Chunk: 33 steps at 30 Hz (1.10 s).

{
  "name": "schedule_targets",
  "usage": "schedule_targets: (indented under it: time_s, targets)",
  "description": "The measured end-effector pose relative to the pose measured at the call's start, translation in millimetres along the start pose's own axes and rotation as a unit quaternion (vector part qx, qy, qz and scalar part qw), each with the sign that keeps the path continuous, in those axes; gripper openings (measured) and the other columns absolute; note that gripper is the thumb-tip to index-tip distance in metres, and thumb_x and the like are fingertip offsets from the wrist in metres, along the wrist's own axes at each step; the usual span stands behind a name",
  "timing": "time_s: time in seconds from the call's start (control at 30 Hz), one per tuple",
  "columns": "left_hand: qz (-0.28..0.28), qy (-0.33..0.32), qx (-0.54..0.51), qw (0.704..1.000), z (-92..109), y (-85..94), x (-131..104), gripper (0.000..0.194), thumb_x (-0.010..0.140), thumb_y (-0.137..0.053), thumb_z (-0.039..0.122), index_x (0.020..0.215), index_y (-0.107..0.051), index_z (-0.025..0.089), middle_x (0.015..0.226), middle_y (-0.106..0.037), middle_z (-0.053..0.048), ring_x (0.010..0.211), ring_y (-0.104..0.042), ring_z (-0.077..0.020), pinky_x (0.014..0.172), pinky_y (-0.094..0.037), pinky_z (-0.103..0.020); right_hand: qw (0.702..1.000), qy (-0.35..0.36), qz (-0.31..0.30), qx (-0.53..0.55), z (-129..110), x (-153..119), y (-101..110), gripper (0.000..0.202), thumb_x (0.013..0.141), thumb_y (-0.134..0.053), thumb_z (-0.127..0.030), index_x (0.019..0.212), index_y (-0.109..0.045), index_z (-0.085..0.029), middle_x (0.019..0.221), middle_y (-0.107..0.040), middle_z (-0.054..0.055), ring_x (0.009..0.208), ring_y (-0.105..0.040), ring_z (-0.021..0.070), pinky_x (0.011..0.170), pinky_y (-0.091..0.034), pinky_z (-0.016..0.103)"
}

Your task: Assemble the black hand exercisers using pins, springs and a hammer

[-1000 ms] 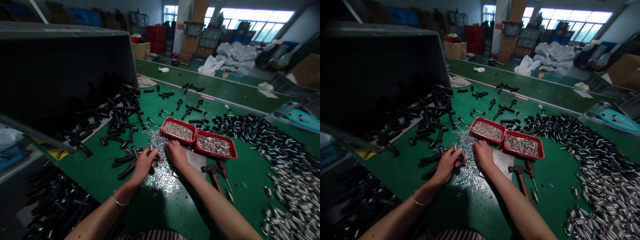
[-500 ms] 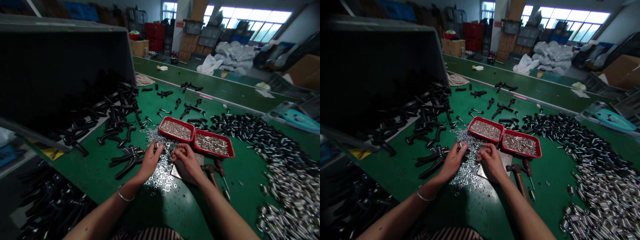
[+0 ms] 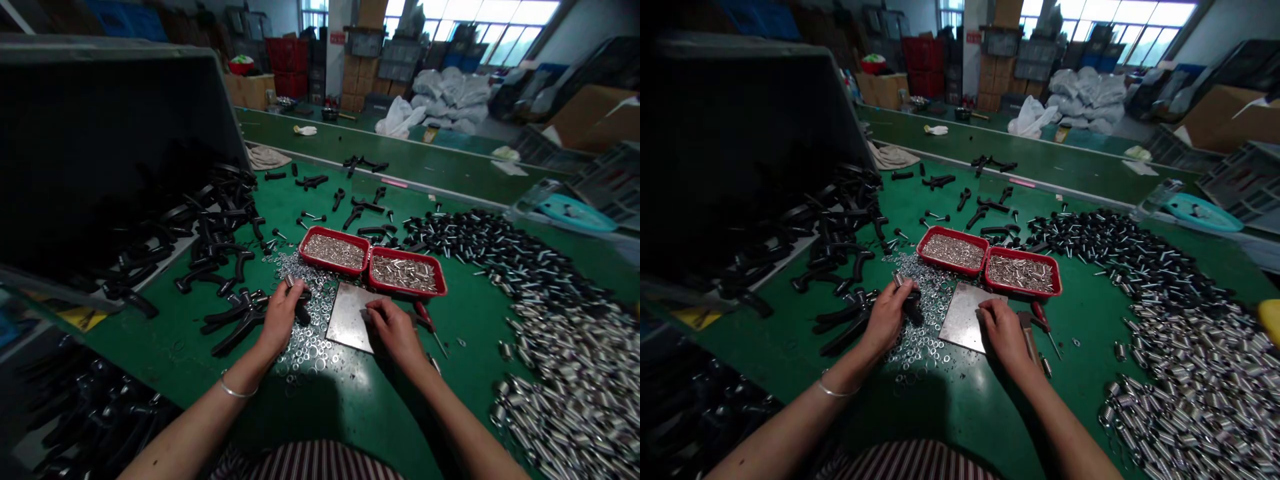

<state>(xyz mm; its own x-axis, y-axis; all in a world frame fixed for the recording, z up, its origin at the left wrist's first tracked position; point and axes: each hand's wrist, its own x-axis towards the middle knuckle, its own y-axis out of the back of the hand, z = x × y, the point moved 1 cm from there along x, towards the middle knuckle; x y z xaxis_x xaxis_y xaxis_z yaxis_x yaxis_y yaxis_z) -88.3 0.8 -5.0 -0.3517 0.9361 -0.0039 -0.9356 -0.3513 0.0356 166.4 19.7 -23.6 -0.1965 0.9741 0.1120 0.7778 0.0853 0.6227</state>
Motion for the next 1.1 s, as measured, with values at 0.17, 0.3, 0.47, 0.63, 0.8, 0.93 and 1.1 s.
schedule_targets:
  time_s: [0.17,0.3,0.47,0.63,0.8,0.93,1.1]
  targets:
    - [-0.080,0.003,0.028,0.996,7,-7.6,-14,0.034,0.092,-0.052,0.051,0.091,-0.065,0.019,0.092,-0.066,-0.003,0.089,-0.058,-0.0184,0.084,-0.042,-0.028,0.985,0.077,-0.013,-0.153,-4,-7,2,0.027,0.096,-0.044,-0.020,0.110,-0.067,-0.018,0.107,-0.068,0.012,0.104,-0.060,0.0260,0.094,-0.048,0.040]
    - [-0.115,0.018,0.039,0.992,8,-10.5,-22,0.032,0.093,-0.051,0.049,0.090,-0.064,0.019,0.089,-0.065,-0.002,0.087,-0.058,-0.0179,0.082,-0.042,-0.027,0.954,0.079,0.002,-0.288,0,-4,3,0.039,0.095,-0.039,-0.013,0.127,-0.059,-0.017,0.119,-0.062,0.016,0.111,-0.055,0.0280,0.094,-0.047,0.039]
    - [-0.125,0.034,0.038,0.991,9,-11.0,-25,0.033,0.091,-0.052,0.050,0.090,-0.064,0.018,0.089,-0.066,-0.003,0.087,-0.059,-0.0185,0.081,-0.043,-0.028,0.931,0.037,-0.012,-0.364,5,15,2,0.028,0.095,-0.040,-0.016,0.109,-0.064,-0.018,0.109,-0.062,0.015,0.103,-0.055,0.0300,0.078,-0.049,0.037]
    - [-0.125,0.028,0.026,0.991,10,-18.5,-26,0.032,0.093,-0.050,0.047,0.095,-0.063,0.019,0.094,-0.065,-0.003,0.090,-0.059,-0.0184,0.083,-0.043,-0.028,0.973,0.068,-0.008,-0.219,-4,15,10,0.015,0.093,-0.050,-0.024,0.087,-0.062,-0.020,0.106,-0.063,0.013,0.107,-0.053,0.0297,0.090,-0.046,0.042]
    - [-0.135,-0.018,0.029,0.990,14,-41.6,-28,0.026,0.096,-0.048,0.043,0.102,-0.060,0.021,0.098,-0.063,-0.004,0.095,-0.058,-0.0190,0.088,-0.042,-0.030,0.957,-0.090,-0.020,0.275,-39,-11,3,0.022,0.089,-0.062,-0.037,0.105,-0.060,-0.023,0.099,-0.068,0.005,0.084,-0.066,0.0188,0.083,-0.053,0.037]
    - [-0.138,-0.067,0.067,0.986,15,-58.1,-30,0.022,0.096,-0.048,0.041,0.099,-0.058,0.021,0.097,-0.060,-0.004,0.095,-0.056,-0.0192,0.090,-0.041,-0.031,0.811,-0.220,-0.079,0.537,-54,-21,-17,0.031,0.082,-0.073,-0.039,0.103,-0.067,-0.018,0.089,-0.071,0.005,0.071,-0.067,0.0146,0.071,-0.057,0.029]
    - [-0.145,-0.093,0.098,0.980,9,-63.5,-33,0.019,0.096,-0.049,0.038,0.097,-0.056,0.021,0.099,-0.058,-0.005,0.099,-0.054,-0.0201,0.093,-0.039,-0.031,0.742,-0.289,-0.104,0.595,-50,-22,-20,0.022,0.077,-0.080,-0.032,0.089,-0.070,-0.015,0.083,-0.072,0.005,0.069,-0.067,0.0123,0.067,-0.057,0.022]
